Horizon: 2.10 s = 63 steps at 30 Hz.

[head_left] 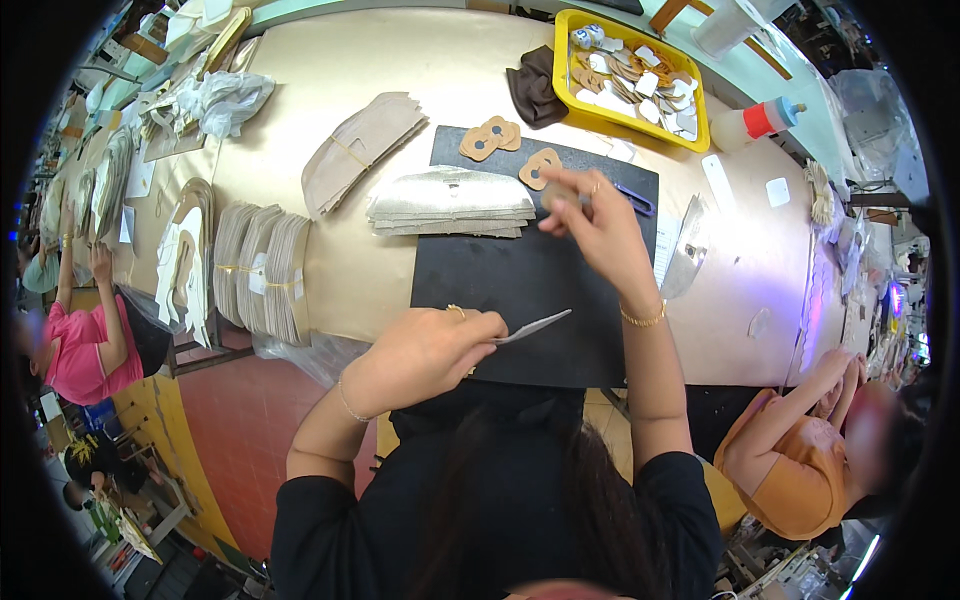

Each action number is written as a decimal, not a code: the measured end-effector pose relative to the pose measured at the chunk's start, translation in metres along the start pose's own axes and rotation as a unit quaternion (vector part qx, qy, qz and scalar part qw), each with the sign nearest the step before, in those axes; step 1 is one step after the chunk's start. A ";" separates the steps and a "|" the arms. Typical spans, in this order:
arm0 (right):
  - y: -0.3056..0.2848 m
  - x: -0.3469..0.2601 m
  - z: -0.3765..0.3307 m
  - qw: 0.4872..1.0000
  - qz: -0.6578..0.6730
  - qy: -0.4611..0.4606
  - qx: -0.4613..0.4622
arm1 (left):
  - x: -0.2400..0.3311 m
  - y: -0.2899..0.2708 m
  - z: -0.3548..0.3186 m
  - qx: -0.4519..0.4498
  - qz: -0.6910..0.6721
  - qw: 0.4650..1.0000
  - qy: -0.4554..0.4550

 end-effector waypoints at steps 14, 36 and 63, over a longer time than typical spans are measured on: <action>0.044 0.034 -0.078 0.976 -0.201 -0.080 0.016 | 0.009 0.031 0.001 -0.141 -0.046 0.985 0.092; 0.016 0.032 -0.110 0.994 -0.007 0.105 0.027 | -0.045 0.046 0.033 0.018 -0.240 0.946 -0.215; 0.022 0.037 -0.101 0.993 -0.106 0.026 0.038 | -0.048 0.041 0.038 0.027 -0.249 0.939 -0.235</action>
Point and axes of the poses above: each hand's wrist, its own z-axis towards the middle knuckle, its own y-axis out of the palm, x = y × z, the point moved 2 cm from there along z, towards the middle knuckle, and after that the axes turned 9 degrees about z, right-handed, at the moved point
